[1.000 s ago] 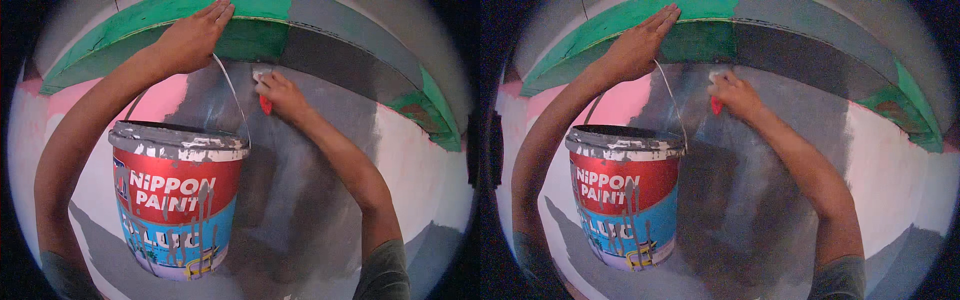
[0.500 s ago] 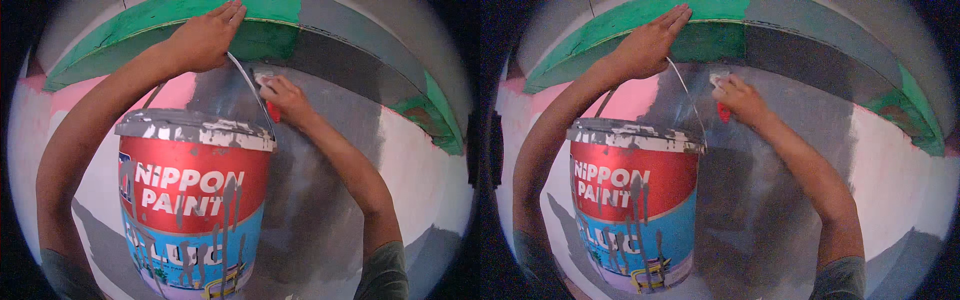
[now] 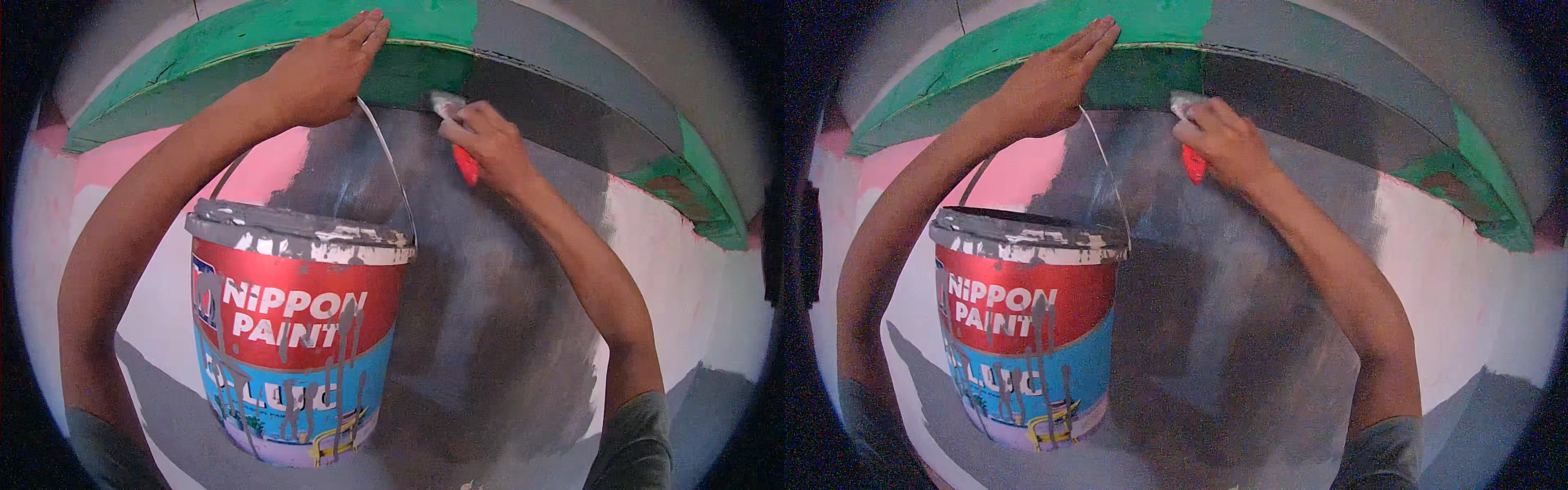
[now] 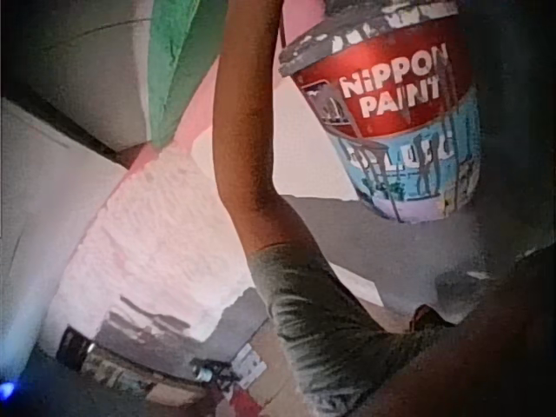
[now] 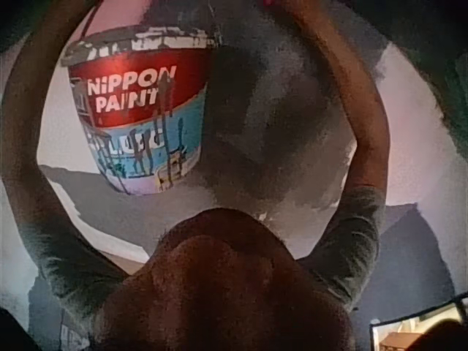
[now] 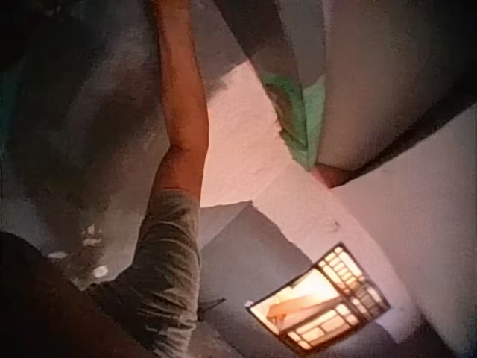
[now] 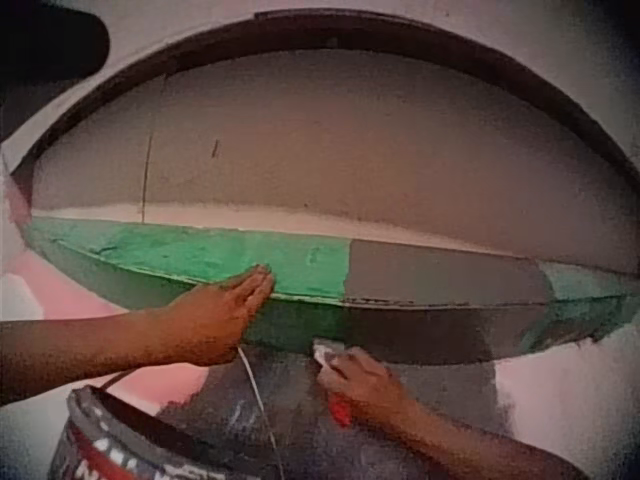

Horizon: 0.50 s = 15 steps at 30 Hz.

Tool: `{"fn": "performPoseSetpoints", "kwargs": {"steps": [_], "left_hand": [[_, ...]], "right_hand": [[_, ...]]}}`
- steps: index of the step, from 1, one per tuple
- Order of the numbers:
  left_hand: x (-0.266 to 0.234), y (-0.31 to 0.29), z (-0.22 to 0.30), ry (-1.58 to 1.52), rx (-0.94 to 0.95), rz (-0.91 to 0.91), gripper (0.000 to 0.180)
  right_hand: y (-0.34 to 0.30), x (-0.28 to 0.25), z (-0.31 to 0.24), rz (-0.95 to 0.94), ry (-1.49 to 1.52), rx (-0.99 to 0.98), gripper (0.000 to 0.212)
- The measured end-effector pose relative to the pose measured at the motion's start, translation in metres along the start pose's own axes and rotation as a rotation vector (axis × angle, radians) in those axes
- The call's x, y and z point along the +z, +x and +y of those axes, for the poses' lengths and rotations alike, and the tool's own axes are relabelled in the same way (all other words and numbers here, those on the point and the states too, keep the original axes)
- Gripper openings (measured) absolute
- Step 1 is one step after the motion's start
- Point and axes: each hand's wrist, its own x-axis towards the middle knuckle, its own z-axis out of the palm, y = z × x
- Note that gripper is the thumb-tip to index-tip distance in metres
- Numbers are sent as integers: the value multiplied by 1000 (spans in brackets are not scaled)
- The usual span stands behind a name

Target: The person paints the wall and upper trim of a room with gray paint using a brush.

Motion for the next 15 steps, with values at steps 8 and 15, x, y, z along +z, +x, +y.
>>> {"fn": "performPoseSetpoints", "kwargs": {"steps": [8,15], "left_hand": [[-1,-2,2,33,-40,7,80],[2,0,-1,29,2,21,80]], "right_hand": [[-13,4,-42,27,88,-24,16],[17,-28,-14,151,-44,-30,14]]}}
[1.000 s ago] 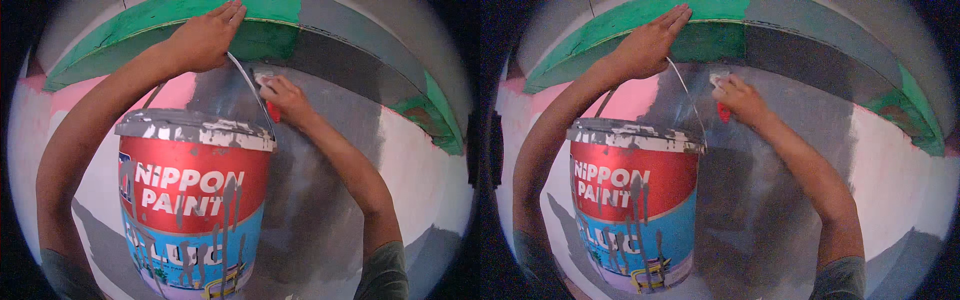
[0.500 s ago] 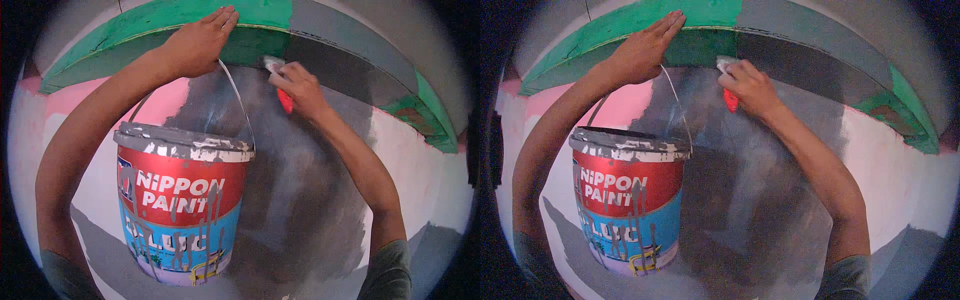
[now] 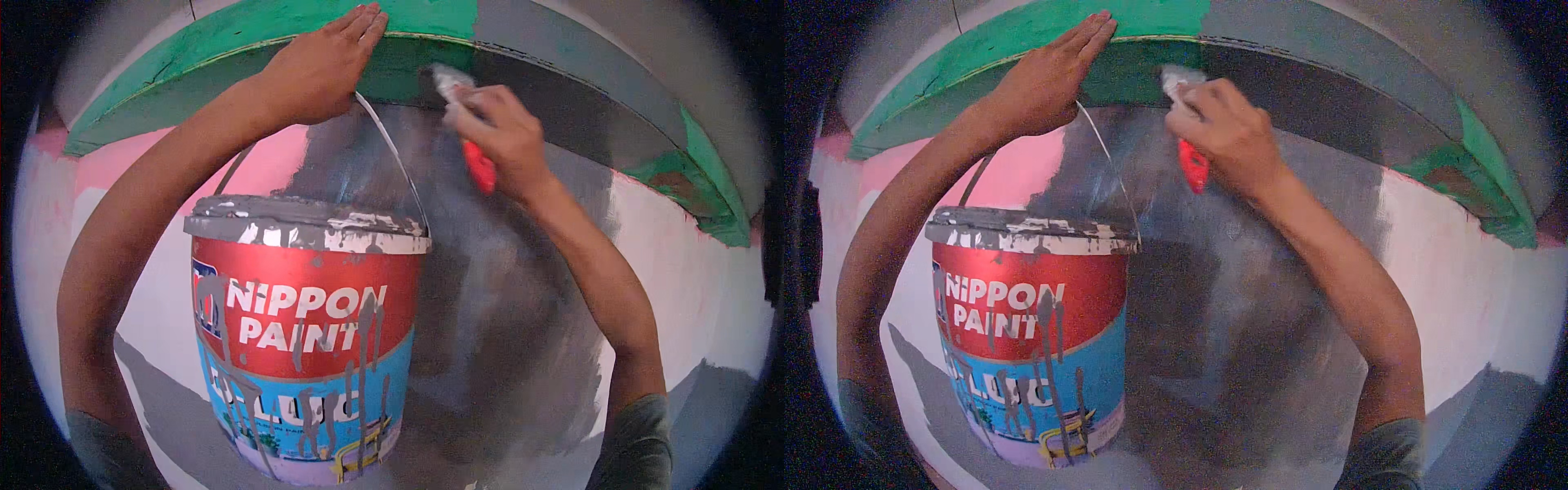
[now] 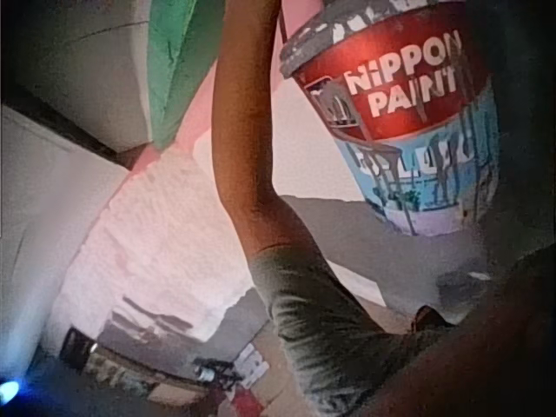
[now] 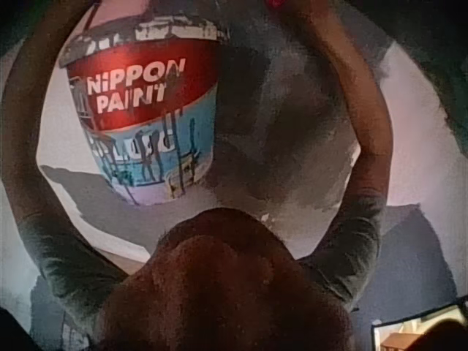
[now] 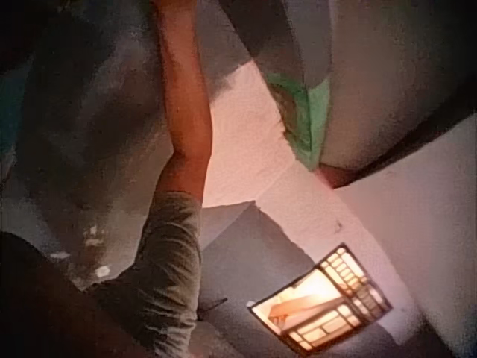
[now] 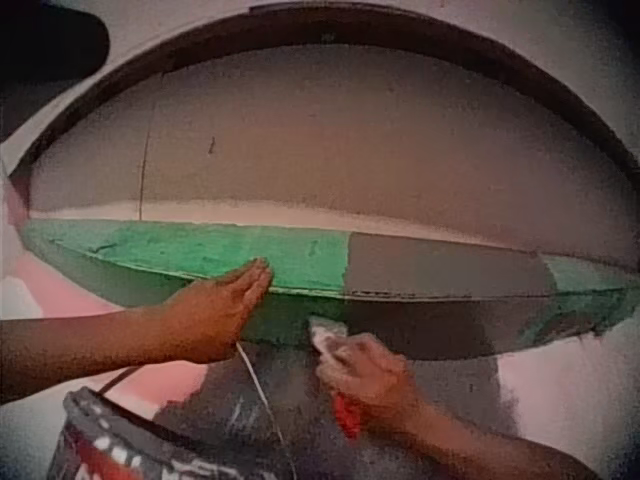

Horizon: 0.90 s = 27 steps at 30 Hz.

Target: The person paints the wall and upper trim of a room with gray paint using a brush.

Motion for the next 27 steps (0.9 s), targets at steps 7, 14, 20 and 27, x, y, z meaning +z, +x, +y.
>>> {"fn": "performPoseSetpoints", "kwargs": {"steps": [7,14,20,27], "left_hand": [[0,-2,1,0,-15,-4,80],[8,-1,-6,-37,16,10,81],[9,-2,-6,-24,-18,3,78],[5,0,-3,-44,-17,-32,77]], "right_hand": [[-19,6,-23,-55,101,-64,16],[5,-24,7,68,2,-49,16],[-11,-33,-22,29,129,-43,20],[-53,-12,-23,226,137,350,19]]}}
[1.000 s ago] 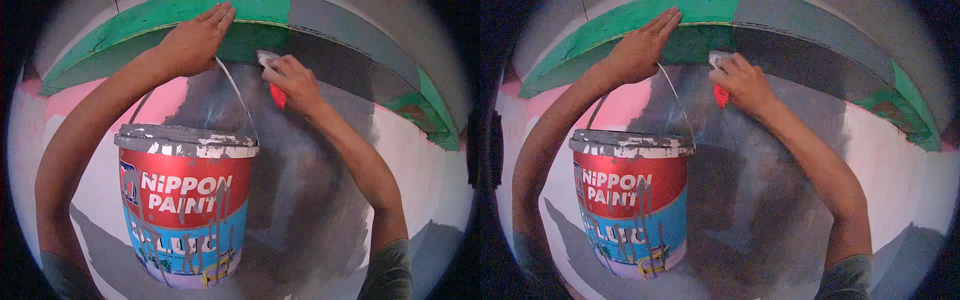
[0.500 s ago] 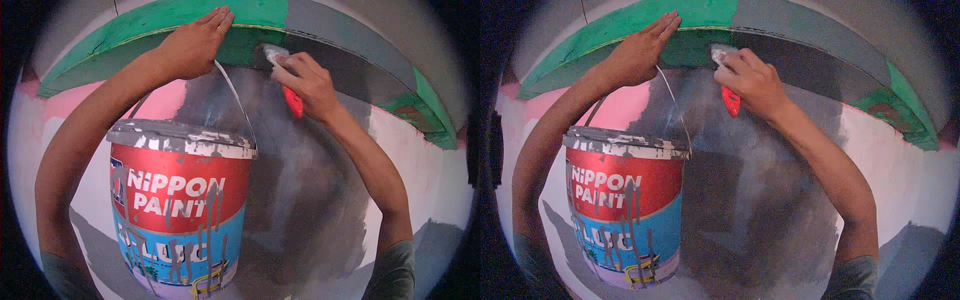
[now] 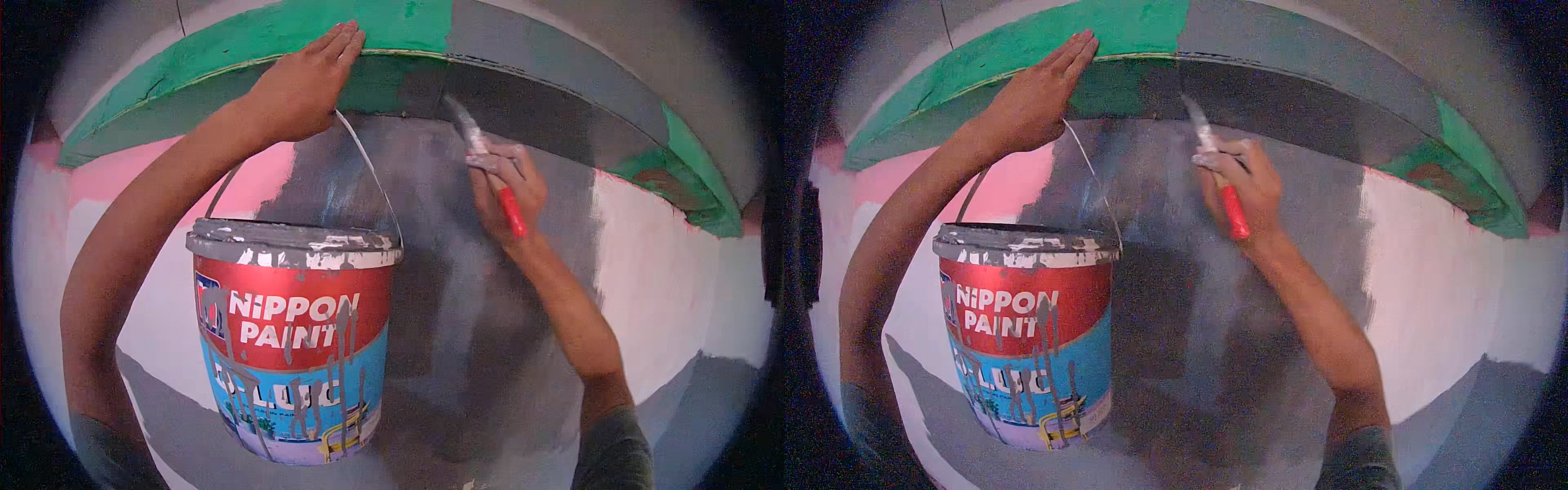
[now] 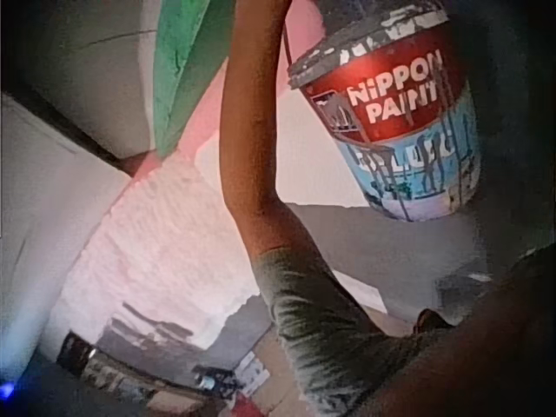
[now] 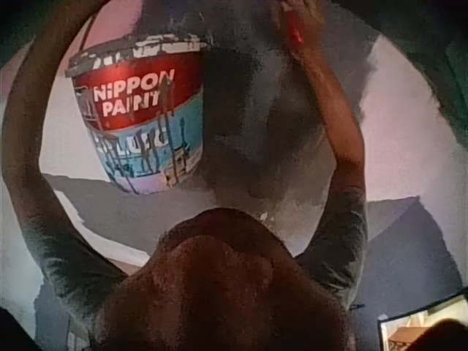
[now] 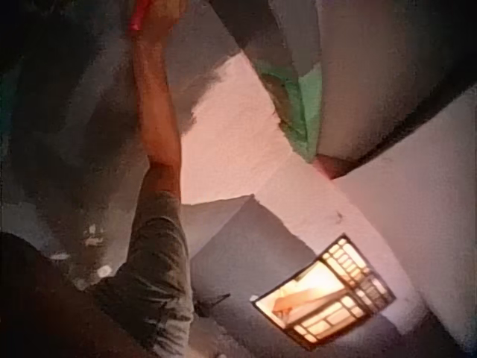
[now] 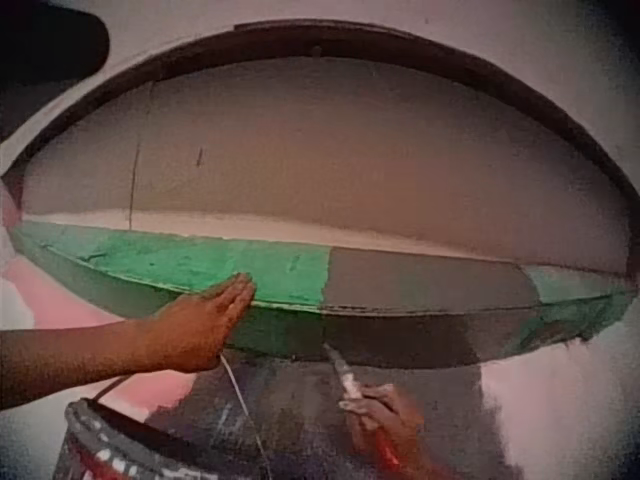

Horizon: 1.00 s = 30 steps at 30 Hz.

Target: The person paints the wall and upper trim of a room with gray paint using a brush.

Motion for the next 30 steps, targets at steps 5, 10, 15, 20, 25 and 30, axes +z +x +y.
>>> {"fn": "performPoseSetpoints", "kwargs": {"steps": [5,10,15,20,25,30], "left_hand": [[1,1,0,10,-6,7,77],[-3,4,2,11,11,-11,76],[-6,4,1,1,6,-47,77],[0,0,-2,33,5,-36,79],[-6,6,5,49,8,-9,72],[1,1,0,21,11,5,78]], "right_hand": [[3,8,-8,374,192,12,13],[3,32,-1,459,186,-7,12],[-31,53,14,277,204,171,18],[-1,39,-2,470,209,50,18],[-15,58,15,354,175,43,18],[-28,52,4,238,169,250,18]]}}
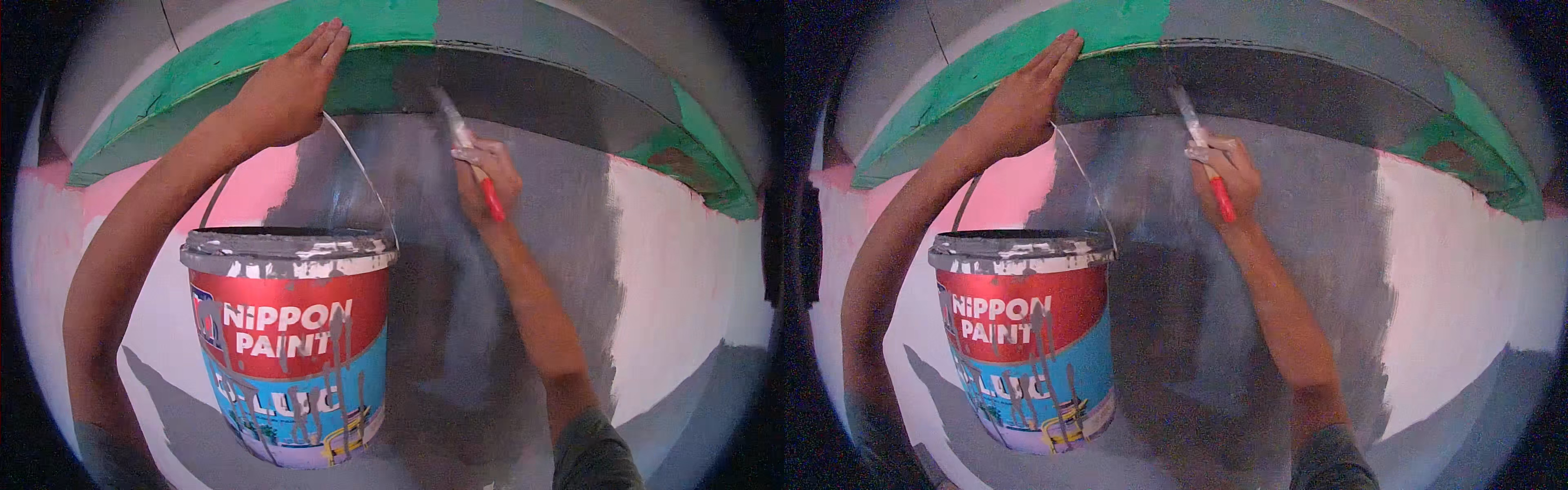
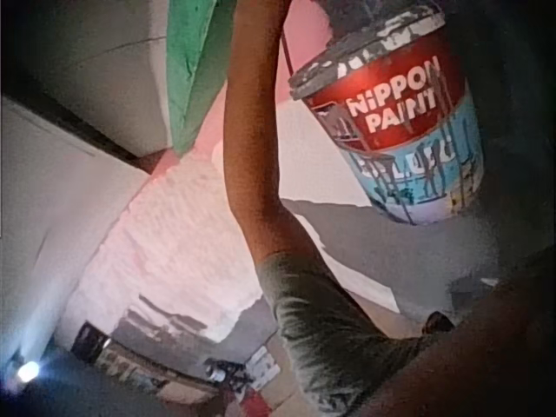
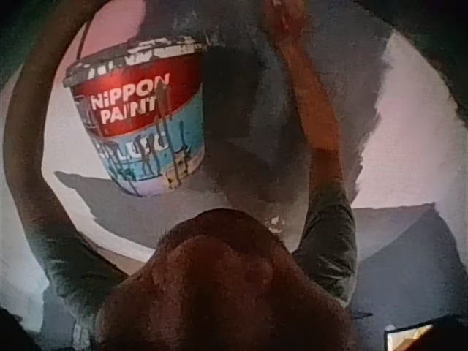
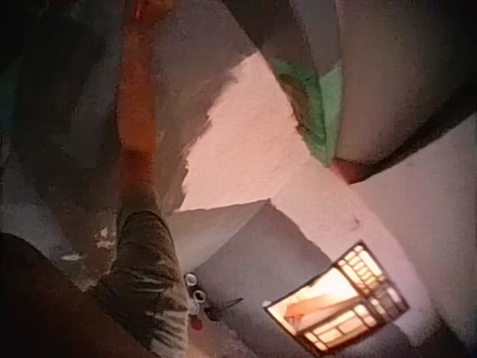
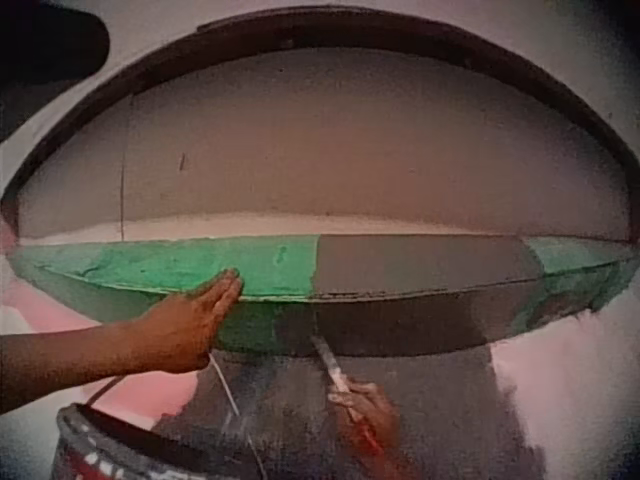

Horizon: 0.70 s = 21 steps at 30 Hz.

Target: The person paints the wall and upper trim of a room with gray paint using a brush.

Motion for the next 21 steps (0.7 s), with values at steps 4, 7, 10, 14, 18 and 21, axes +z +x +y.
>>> {"fn": "performPoseSetpoints", "kwargs": {"steps": [4,7,10,14,18,21], "left_hand": [[-6,-3,2,-7,-18,-19,77],[-12,4,13,-16,-43,-35,76],[-5,6,9,3,-11,6,77],[-2,-2,0,-19,-3,4,78],[-13,0,10,-27,-14,-27,80],[-4,2,2,-37,-40,-31,81]], "right_hand": [[18,6,-13,232,117,-155,16],[4,10,14,130,37,-120,16],[-11,6,32,-55,-26,50,16],[-4,-3,10,70,-31,-20,14],[23,-3,-10,246,107,-225,11],[12,6,9,68,15,-27,12]]}}
